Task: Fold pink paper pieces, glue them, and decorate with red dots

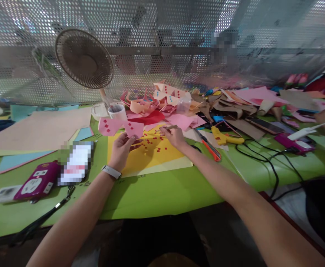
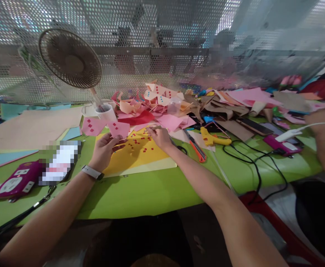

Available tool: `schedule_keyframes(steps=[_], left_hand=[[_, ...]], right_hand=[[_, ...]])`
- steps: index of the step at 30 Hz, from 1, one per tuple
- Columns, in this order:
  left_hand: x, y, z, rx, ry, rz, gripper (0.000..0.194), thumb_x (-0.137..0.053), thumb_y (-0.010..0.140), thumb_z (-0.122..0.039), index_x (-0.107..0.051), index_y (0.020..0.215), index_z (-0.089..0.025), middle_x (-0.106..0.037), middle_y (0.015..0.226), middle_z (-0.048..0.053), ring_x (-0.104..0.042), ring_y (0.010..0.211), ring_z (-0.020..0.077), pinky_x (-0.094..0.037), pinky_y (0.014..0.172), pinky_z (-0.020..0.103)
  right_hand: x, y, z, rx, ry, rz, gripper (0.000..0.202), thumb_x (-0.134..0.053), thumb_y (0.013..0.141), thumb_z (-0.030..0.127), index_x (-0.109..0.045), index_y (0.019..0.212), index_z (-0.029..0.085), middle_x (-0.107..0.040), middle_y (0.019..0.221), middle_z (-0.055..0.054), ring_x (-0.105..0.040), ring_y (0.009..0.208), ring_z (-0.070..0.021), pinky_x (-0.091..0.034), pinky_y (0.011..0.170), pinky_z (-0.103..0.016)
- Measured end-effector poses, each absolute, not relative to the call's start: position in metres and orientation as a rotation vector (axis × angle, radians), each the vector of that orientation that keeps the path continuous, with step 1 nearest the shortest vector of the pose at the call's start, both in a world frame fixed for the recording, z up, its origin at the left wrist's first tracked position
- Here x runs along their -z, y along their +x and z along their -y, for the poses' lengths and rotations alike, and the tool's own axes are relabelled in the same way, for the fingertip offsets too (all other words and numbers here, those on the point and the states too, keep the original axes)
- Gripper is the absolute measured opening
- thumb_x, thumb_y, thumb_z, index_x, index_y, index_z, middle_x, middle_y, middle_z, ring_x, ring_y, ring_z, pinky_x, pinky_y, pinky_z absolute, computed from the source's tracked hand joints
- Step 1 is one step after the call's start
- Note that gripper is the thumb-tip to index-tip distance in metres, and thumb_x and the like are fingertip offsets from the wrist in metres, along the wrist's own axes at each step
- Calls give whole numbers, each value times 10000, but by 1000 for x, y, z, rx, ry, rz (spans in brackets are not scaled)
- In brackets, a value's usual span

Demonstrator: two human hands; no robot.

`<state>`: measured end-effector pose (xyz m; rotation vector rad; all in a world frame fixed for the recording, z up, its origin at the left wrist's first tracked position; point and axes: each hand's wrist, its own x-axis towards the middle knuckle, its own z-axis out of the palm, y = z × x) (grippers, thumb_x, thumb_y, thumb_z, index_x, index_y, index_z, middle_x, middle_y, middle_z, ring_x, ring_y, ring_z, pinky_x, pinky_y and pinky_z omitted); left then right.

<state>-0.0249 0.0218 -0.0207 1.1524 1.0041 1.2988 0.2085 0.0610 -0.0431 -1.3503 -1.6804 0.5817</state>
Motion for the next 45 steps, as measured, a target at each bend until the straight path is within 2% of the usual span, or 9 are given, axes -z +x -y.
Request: schedule_keyframes(steps=[8,12,18,23,28,38,45], left_hand=[[22,-24,-20,-1293,1139,-967,338,-770,711,-387,-610,929,-184,-694,931,52,-719,828,189,-585,707,284],[21,-24,-18,-1282,1122,-973,365,-772,702,-401,-611,941,-177,-703,952,70,-720,865,211,-590,746,314],[17,-18,-10,-1226,1100,-960,423,-786,687,-433,-617,971,-170,-702,943,67,-718,834,206,-591,731,317],[14,-13,-2,-1186,1111,-898,406,-792,691,-441,-626,940,-167,-697,915,56,-715,867,212,-592,727,308],[14,-11,0,-1152,1117,-874,424,-786,699,-456,-625,972,-175,-712,910,66,-717,882,227,-590,741,326],[13,-12,0,-1175,1097,-869,433,-769,722,-473,-622,988,-164,-723,963,91,-713,917,244,-580,742,332],[14,-12,-1,-1200,1117,-880,425,-794,699,-469,-628,934,-156,-728,887,63,-716,807,190,-567,691,275]], right_hand=[[37,206,-58,-615,-1340,1584,322,-533,920,460,-670,994,179,-762,897,-86,-742,824,-213,-585,754,-297],[26,207,-50,-664,-1235,1511,327,-558,895,477,-655,964,173,-756,874,-99,-742,794,-228,-598,731,-315],[-3,193,-19,-720,-1010,1390,348,-606,856,534,-630,908,191,-740,815,-60,-736,779,-212,-607,763,-332],[-7,174,0,-748,-831,1451,318,-660,836,499,-660,913,191,-728,796,-34,-730,732,-186,-619,728,-327],[-2,172,0,-721,-838,1489,306,-656,844,486,-689,905,189,-727,783,-31,-726,698,-177,-619,686,-313],[-3,172,4,-658,-853,1580,242,-629,882,429,-648,909,189,-737,798,-40,-733,737,-186,-599,713,-317],[-3,174,5,-621,-894,1609,248,-620,886,433,-666,900,190,-735,823,-47,-725,775,-190,-591,730,-328]])
